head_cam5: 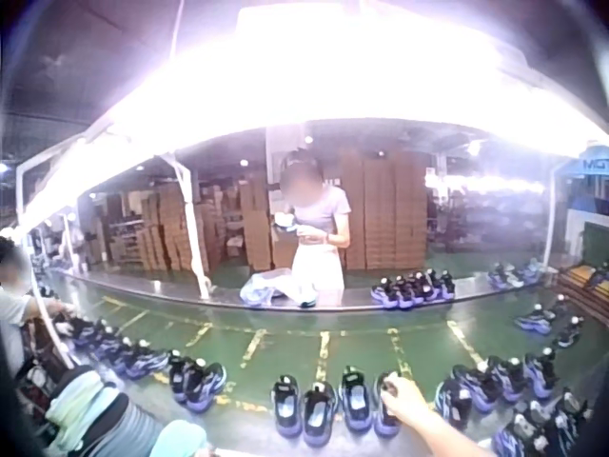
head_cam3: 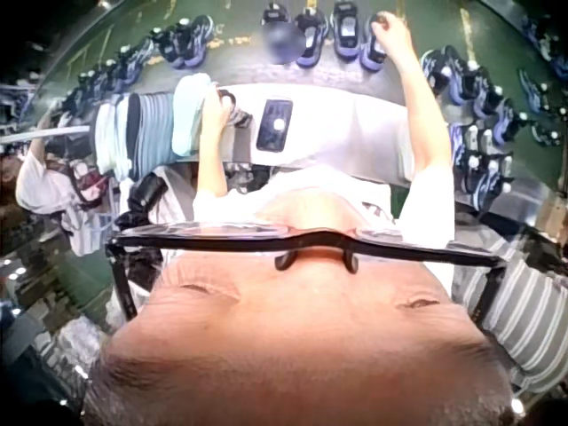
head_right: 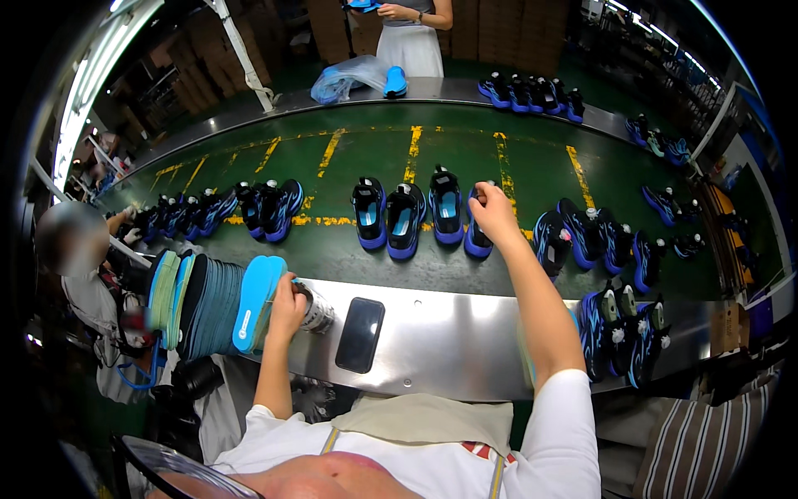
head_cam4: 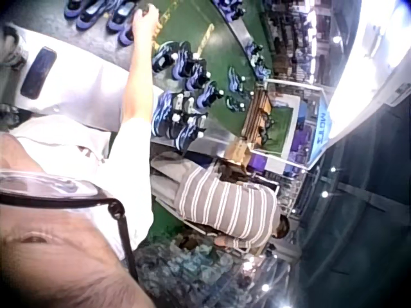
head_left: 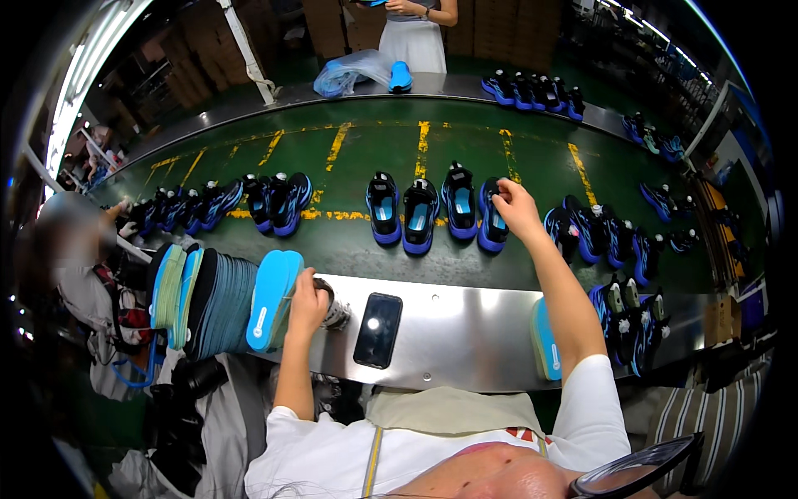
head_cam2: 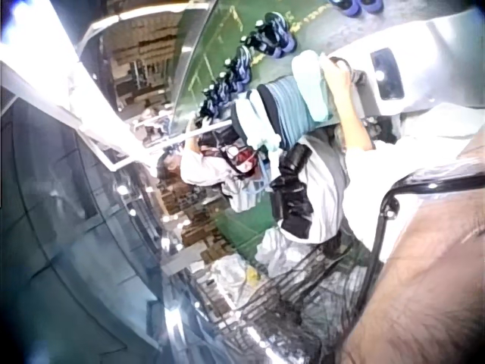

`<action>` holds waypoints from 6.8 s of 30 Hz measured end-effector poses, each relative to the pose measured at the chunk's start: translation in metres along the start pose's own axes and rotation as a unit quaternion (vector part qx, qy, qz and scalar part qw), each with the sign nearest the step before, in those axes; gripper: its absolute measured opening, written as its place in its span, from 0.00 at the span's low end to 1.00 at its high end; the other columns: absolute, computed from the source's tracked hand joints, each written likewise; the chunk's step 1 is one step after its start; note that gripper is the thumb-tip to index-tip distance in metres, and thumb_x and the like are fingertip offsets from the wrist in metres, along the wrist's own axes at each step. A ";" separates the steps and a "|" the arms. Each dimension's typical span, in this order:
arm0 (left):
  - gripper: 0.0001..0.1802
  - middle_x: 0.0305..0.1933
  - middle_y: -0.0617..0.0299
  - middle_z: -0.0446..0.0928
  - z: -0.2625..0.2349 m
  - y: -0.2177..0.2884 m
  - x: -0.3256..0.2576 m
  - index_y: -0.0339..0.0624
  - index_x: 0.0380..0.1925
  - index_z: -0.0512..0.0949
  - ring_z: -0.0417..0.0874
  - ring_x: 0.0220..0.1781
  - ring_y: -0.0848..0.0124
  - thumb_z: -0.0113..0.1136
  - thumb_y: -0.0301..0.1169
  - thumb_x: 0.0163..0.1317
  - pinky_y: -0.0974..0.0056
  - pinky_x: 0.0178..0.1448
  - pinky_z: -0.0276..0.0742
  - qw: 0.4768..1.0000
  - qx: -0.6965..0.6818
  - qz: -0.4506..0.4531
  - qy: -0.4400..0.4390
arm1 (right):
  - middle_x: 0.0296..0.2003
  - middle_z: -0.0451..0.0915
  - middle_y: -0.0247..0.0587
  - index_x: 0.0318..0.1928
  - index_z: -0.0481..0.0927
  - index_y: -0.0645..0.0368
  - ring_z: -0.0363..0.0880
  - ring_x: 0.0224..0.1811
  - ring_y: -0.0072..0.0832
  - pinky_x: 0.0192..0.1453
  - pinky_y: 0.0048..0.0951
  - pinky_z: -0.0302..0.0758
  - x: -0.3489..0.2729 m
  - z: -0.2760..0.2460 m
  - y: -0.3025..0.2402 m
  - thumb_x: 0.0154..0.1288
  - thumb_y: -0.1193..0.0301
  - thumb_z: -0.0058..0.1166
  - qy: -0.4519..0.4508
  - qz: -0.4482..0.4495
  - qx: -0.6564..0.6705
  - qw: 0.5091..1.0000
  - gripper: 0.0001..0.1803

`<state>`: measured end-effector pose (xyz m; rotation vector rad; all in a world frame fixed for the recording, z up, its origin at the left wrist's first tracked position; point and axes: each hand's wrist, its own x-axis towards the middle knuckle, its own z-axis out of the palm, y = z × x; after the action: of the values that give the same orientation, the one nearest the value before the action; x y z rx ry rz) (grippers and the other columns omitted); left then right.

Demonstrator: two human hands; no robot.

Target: The person inserts blue insoles into black and blue athletic shoes, handling them one at a time, then moves to a storage rack to retrieve more insoles.

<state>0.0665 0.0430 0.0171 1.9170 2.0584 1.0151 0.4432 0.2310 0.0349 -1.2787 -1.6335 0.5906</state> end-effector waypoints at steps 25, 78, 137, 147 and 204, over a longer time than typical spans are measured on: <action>0.27 0.58 0.54 0.59 0.305 0.257 0.087 0.46 0.52 0.65 0.58 0.61 0.60 0.52 0.43 0.52 0.51 0.56 0.57 0.870 0.057 0.441 -0.212 | 0.54 0.62 0.51 0.54 0.65 0.59 0.53 0.60 0.47 0.62 0.52 0.42 -0.305 -0.112 0.107 0.45 0.57 0.52 -0.043 0.099 -0.299 0.948 0.34; 0.18 0.20 0.60 0.67 0.334 0.308 0.099 0.37 0.27 0.68 0.67 0.24 0.71 0.55 0.43 0.54 0.66 0.30 0.65 0.860 -0.178 0.187 -0.440 | 0.52 0.63 0.44 0.54 0.65 0.51 0.55 0.59 0.41 0.62 0.49 0.46 -0.303 -0.135 0.137 0.42 0.58 0.55 -0.014 0.098 -0.307 0.947 0.34; 0.17 0.17 0.57 0.71 0.213 0.201 -0.052 0.33 0.37 0.71 0.69 0.18 0.73 0.55 0.37 0.54 0.69 0.25 0.66 0.935 -0.313 -0.015 -0.169 | 0.25 0.72 0.46 0.21 0.77 0.61 0.72 0.30 0.40 0.33 0.36 0.71 -0.217 -0.056 0.000 0.45 0.69 0.50 -0.361 -0.054 -0.353 0.862 0.08; 0.15 0.20 0.52 0.73 0.226 0.201 -0.052 0.34 0.33 0.71 0.74 0.21 0.66 0.52 0.37 0.56 0.65 0.28 0.68 0.909 -0.373 -0.002 -0.187 | 0.24 0.69 0.43 0.20 0.74 0.62 0.69 0.30 0.36 0.33 0.32 0.70 -0.221 -0.047 0.027 0.42 0.72 0.51 -0.348 -0.170 -0.347 0.854 0.06; 0.04 0.31 0.58 0.67 0.231 0.244 -0.062 0.40 0.21 0.69 0.68 0.35 0.63 0.49 0.27 0.42 0.64 0.35 0.64 0.958 -0.066 0.273 0.046 | 0.38 0.76 0.38 0.50 0.68 0.64 0.73 0.40 0.23 0.42 0.21 0.70 -0.216 -0.151 0.008 0.56 0.75 0.49 -0.310 0.168 0.160 0.922 0.19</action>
<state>0.4029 0.0594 -0.0417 2.4649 1.4676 1.3278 0.5817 0.0075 0.0122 -1.1942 -1.7115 1.5350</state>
